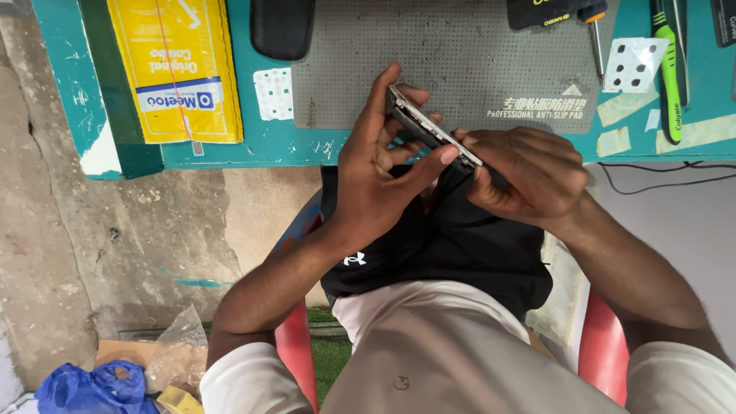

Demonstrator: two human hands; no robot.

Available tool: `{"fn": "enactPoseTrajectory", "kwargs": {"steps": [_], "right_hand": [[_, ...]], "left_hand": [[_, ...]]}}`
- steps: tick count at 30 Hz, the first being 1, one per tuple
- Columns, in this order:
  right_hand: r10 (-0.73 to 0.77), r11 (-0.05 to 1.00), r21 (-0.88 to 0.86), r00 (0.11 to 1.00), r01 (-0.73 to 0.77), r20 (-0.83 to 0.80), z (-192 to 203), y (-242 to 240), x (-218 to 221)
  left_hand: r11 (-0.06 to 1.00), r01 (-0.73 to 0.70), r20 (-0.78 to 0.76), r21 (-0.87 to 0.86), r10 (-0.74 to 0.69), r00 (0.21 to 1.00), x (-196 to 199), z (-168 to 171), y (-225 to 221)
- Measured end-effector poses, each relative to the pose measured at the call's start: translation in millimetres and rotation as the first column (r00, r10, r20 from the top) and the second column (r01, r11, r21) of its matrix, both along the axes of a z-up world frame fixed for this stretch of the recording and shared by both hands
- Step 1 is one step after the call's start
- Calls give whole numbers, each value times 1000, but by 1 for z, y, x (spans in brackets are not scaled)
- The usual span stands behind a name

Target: The person disassembles a white Samsung smartphone using a metal prying tool to separate the casing. They remove the back cover and internal components, then reassemble the device by snapping the casing back together and pressing the edges to secure it.

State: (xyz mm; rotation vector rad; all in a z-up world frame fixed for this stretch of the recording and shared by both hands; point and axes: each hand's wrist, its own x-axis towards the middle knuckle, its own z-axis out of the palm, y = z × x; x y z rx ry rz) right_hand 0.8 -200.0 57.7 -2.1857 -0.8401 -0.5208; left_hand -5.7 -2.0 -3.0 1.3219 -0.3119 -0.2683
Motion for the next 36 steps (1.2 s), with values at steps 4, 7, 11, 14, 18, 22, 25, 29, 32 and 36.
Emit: {"fn": "enactPoseTrajectory", "kwargs": {"steps": [4, 7, 11, 14, 18, 22, 25, 29, 32, 36], "right_hand": [[22, 1000, 1, 1000, -22, -16, 0, 0, 2], [13, 1000, -17, 1000, -13, -12, -2, -4, 0], [29, 1000, 0, 1000, -29, -11, -1, -3, 2], [40, 999, 12, 999, -40, -19, 0, -3, 2], [41, 999, 12, 999, -41, -9, 1, -2, 2], [42, 999, -2, 999, -42, -1, 1, 0, 1], [49, 999, 0, 999, -49, 1, 1, 0, 0], [40, 999, -4, 999, -40, 7, -14, -8, -6], [42, 999, 2, 999, -42, 11, -38, -20, -16], [37, 999, -4, 999, -37, 29, -44, -23, -19]], "left_hand": [[1000, 16, 8, -13, -16, 1000, 1, -1, 2], [1000, 24, 8, -16, -24, 1000, 1, -1, 1], [999, 31, 7, -4, -31, 999, 1, 0, 2], [999, 37, -8, 28, -37, 999, 1, 0, 1], [996, 46, 56, 81, -51, 997, -2, 5, 1], [992, 40, 69, 117, -49, 996, -5, 6, 0], [992, 38, 79, 124, -48, 996, -5, 6, -1], [994, 31, 85, 102, -40, 996, -5, 4, -3], [995, 16, 87, 102, -25, 996, -6, 2, -4], [995, -5, 84, 101, -4, 996, -8, 0, -5]]}}
